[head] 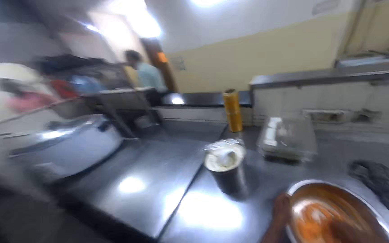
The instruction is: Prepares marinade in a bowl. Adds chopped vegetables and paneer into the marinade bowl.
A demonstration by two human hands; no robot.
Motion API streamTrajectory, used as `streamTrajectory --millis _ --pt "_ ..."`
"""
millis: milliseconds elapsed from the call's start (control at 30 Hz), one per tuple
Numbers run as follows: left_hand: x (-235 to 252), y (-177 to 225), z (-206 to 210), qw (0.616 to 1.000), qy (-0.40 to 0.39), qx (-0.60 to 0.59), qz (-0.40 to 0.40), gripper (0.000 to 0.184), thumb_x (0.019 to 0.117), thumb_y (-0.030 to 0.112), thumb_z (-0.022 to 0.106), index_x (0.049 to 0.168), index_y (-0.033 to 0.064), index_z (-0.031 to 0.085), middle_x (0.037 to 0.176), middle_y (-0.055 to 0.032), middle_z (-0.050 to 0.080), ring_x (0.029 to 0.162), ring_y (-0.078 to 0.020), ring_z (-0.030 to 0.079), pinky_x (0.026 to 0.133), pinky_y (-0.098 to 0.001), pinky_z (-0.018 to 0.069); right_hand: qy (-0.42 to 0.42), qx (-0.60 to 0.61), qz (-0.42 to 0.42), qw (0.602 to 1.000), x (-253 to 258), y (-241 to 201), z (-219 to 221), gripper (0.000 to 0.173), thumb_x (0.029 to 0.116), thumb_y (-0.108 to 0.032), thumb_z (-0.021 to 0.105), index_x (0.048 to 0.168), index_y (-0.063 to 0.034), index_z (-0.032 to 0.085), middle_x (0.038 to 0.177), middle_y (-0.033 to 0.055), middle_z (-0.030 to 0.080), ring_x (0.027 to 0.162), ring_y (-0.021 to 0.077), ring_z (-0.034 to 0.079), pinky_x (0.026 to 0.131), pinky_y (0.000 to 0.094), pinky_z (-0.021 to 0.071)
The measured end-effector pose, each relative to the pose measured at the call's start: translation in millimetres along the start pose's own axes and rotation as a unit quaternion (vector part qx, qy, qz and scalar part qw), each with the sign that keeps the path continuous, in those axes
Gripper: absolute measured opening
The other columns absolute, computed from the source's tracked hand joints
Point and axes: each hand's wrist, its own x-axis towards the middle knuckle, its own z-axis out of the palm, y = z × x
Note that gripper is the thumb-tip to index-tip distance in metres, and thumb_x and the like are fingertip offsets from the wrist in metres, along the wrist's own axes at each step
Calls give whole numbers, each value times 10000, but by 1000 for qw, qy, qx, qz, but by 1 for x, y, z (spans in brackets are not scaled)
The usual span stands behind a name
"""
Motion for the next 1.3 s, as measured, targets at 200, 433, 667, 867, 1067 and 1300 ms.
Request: streamTrajectory --millis 200,433,667,867,1067,1300 --pt "4 0 9 997 -8 71 -15 383 1095 130 404 1349 -91 586 1303 -269 636 1250 -329 606 1108 -449 431 -108 122 62 985 6 6 42 338 1014 -39 566 1321 92 618 1356 326 590 1286 480 554 1110 611 391" --pt "5 -5 15 999 4 34 -19 361 1091 116 412 1324 -80 605 1242 -248 665 1182 -296 636 1064 -443 463 -53 169 122 977 22 3 42 412 1044 -104 556 1419 67 547 1413 320 556 1341 466 522 1155 595 363" --pt "2 -8 12 1000 4 24 -5 345 1088 116 432 1306 -71 624 1205 -225 686 1134 -256 658 1029 -407 485 -44 123 141 981 25 25 22 351 1027 -84 570 1342 66 606 1368 303 591 1301 458 550 1126 593 384" --pt "5 -7 6 999 -19 32 4 346 1088 109 424 1297 -77 626 1189 -221 689 1106 -233 664 1012 -379 492 -124 111 129 977 8 42 3 288 1002 -43 592 1248 99 642 1253 316 638 1207 467 597 1042 617 434" --pt "8 -8 5 999 -19 32 6 341 1087 113 432 1302 -57 634 1228 -210 685 1150 -236 656 1041 -390 481 -114 136 70 982 -4 17 40 311 1015 -71 597 1280 82 651 1242 315 655 1172 461 626 1025 628 446" --pt "8 -10 8 1000 -12 22 10 346 1088 111 432 1317 -64 624 1238 -218 681 1161 -241 651 1046 -390 474 -100 158 97 978 1 -2 44 380 1037 -73 559 1376 98 569 1340 348 591 1260 489 574 1093 626 402"
